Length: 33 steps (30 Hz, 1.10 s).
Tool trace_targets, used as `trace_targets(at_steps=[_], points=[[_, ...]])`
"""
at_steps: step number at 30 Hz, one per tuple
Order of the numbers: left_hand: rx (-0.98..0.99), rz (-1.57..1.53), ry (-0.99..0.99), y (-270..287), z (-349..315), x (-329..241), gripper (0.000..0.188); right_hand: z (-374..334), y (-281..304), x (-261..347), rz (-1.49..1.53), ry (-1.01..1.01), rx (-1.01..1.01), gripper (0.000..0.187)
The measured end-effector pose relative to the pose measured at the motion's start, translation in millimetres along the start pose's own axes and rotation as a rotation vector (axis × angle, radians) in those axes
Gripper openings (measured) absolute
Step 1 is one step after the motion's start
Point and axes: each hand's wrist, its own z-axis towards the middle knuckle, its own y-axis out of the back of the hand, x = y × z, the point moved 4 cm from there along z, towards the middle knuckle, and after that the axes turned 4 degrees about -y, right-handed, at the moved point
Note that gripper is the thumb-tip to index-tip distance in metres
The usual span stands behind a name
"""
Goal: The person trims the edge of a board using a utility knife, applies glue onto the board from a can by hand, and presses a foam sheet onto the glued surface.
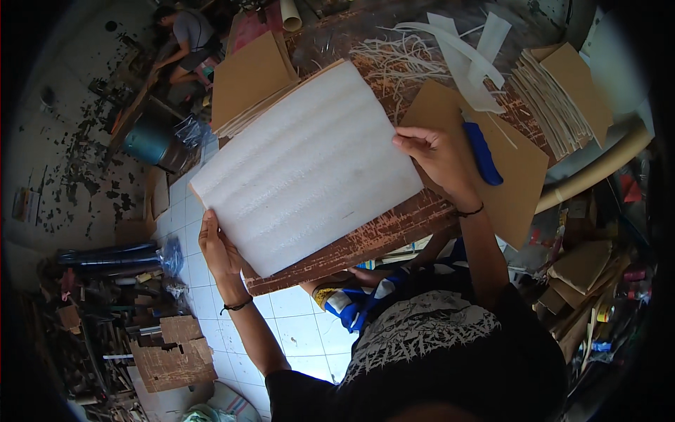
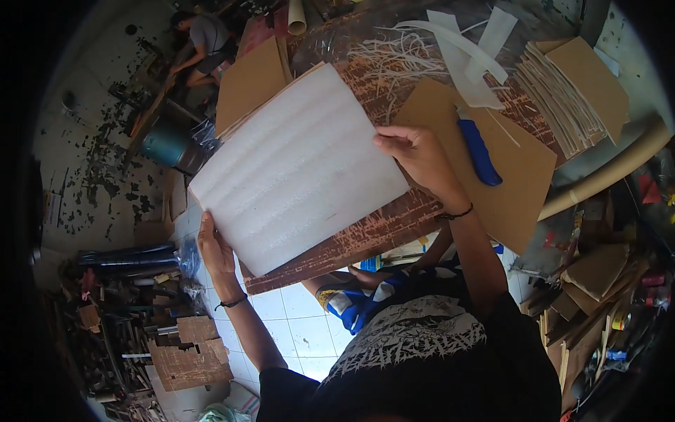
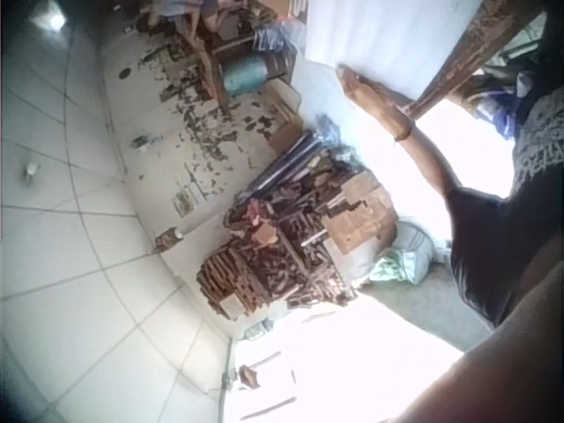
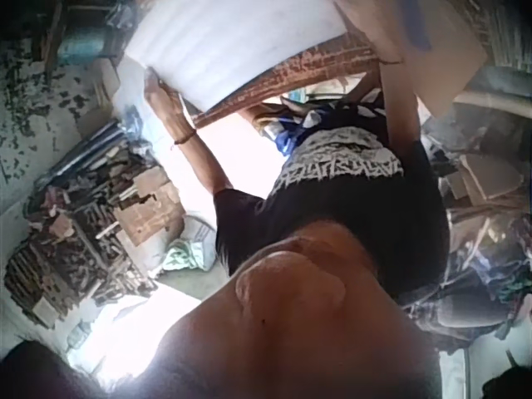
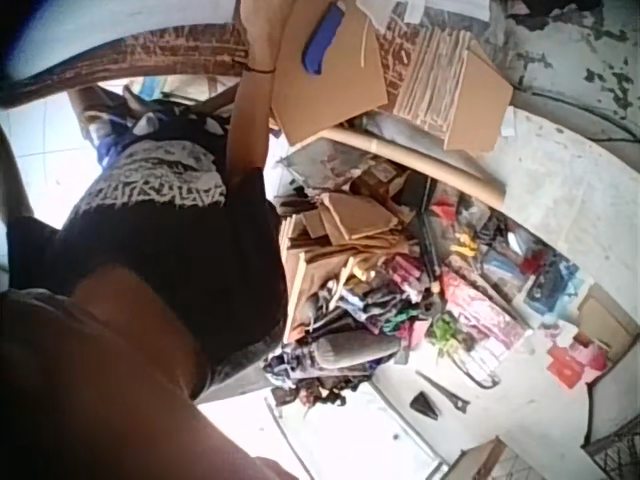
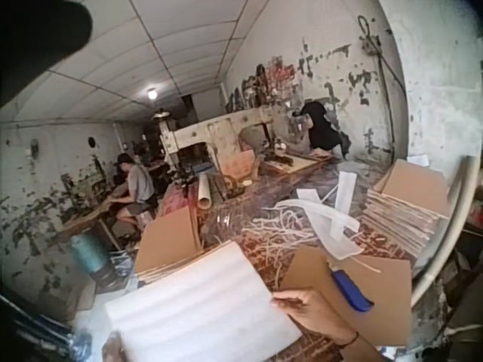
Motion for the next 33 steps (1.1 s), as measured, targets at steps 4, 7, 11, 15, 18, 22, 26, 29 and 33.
trace_targets(at_steps=[4, 7, 11, 15, 18, 22, 26, 29, 33], points=[[-0.035, 0.008, -0.06, -0.1, -4.7, 1.7, 0.026, -6.7, -0.9, 2.2, -0.161, 0.063, -0.093, 0.029], [-0.026, 0.081, -0.084, 2.8, -6.3, -0.5, 0.033, -17.9, -0.8, 3.5, -0.177, 0.088, -0.115, 0.025], [-0.106, 0.056, -0.102, 0.6, -8.6, -5.4, 0.028, -35.7, 4.3, -1.7, -0.151, -0.021, -0.031, 0.022], [-0.094, 0.032, -0.087, 4.2, -8.8, -8.4, 0.028, -45.1, 2.2, -12.0, -0.059, -0.122, 0.018, 0.019], [-0.161, 0.029, -0.082, 17.1, -4.1, 1.1, 0.028, -42.7, 2.7, -14.3, -0.102, -0.165, 0.016, 0.018], [-0.128, 0.004, -0.104, 2.7, -23.7, -22.9, 0.034, -33.8, -6.3, -20.8, 0.037, -0.081, 0.036, 0.025], [-0.09, -0.04, -0.257, -7.6, -30.7, -36.4, 0.026, -25.0, 11.7, -12.9, 0.006, -0.104, 0.067, 0.034], [-0.091, 0.131, -0.369, -26.4, -42.9, -54.3, 0.038, -21.4, 20.9, -17.1, -0.05, -0.128, 0.043, 0.034], [-0.084, 0.278, -0.353, -35.9, -53.9, -65.5, 0.038, -9.5, 19.5, -23.2, -0.099, -0.168, -0.063, 0.035]])
